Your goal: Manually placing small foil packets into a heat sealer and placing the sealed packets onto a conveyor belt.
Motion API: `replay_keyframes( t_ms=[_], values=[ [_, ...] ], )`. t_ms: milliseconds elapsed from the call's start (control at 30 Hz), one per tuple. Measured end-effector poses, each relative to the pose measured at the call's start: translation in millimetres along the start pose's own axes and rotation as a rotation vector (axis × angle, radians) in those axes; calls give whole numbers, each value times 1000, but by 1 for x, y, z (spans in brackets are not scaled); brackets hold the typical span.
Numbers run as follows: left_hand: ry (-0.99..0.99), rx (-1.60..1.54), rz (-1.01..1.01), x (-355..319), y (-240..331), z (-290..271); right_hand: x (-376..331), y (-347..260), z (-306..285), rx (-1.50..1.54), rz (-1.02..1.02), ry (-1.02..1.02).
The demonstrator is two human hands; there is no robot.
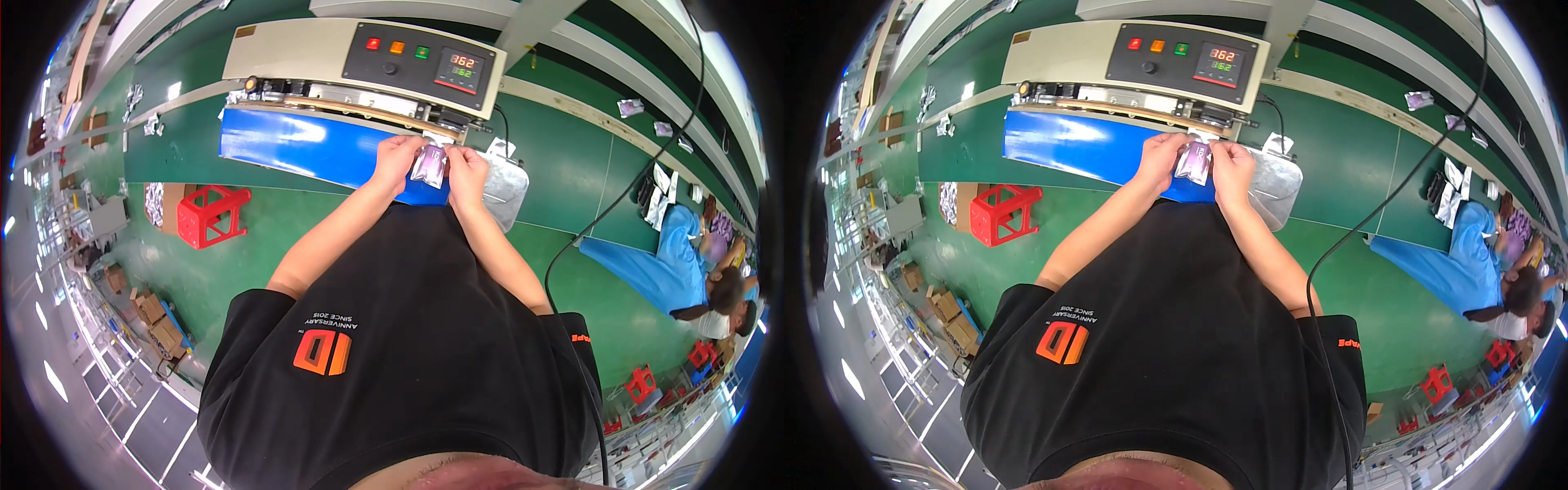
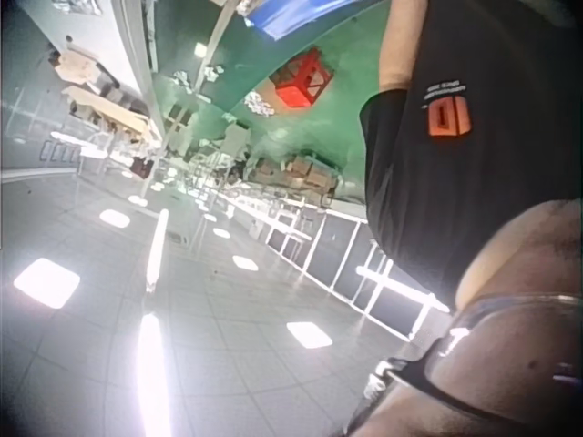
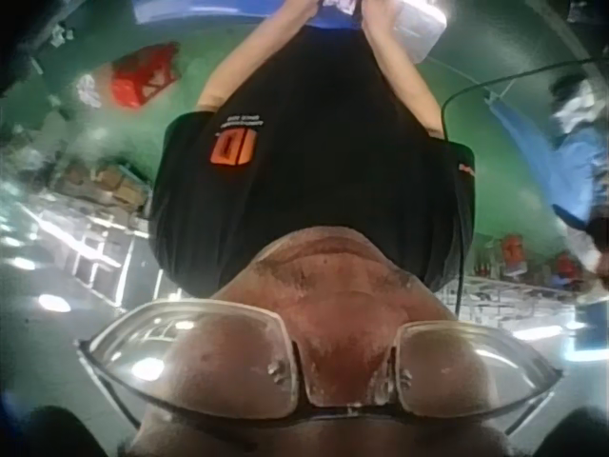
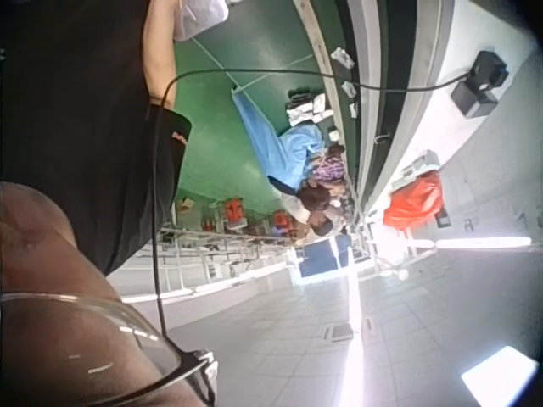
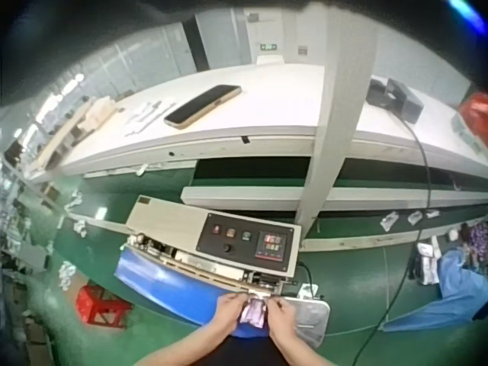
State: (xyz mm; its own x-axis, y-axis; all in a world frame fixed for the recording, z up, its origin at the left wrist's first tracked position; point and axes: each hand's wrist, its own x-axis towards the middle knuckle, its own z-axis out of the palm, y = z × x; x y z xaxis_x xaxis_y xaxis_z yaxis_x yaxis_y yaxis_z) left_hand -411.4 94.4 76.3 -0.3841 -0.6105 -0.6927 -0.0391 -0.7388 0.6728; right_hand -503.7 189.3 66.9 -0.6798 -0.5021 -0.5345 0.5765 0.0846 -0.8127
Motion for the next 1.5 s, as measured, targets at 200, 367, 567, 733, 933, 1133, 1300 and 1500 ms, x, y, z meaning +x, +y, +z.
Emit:
replay_keyframes(
  t_ms=[200, 367, 567, 733, 933, 1133, 1300, 1500],
  values=[
    [59, -3, 80, 4, 14, -39, -2, 10, 28, -25, 69, -141],
    [199, 229, 317, -11, 21, -87, -17, -10, -4, -87, 125, -227],
    [483, 202, 531, -52, 7, -109, 41, -62, -121, -80, -283, 156],
    [410, 256, 530, -72, -19, -73, 232, -110, -248, -514, -531, 494],
    [291, 436, 603, -127, -56, -44, 438, -127, -393, -1555, -640, 398],
    [414, 399, 327, -161, -73, -40, 492, -134, -410, -1905, -686, 148],
    [307, 305, 453, -141, -62, -25, 430, -137, -356, -1249, -524, 370],
    [56, 614, 538, -142, -60, -26, 403, -124, -307, -1488, -516, 393]
  ],
)
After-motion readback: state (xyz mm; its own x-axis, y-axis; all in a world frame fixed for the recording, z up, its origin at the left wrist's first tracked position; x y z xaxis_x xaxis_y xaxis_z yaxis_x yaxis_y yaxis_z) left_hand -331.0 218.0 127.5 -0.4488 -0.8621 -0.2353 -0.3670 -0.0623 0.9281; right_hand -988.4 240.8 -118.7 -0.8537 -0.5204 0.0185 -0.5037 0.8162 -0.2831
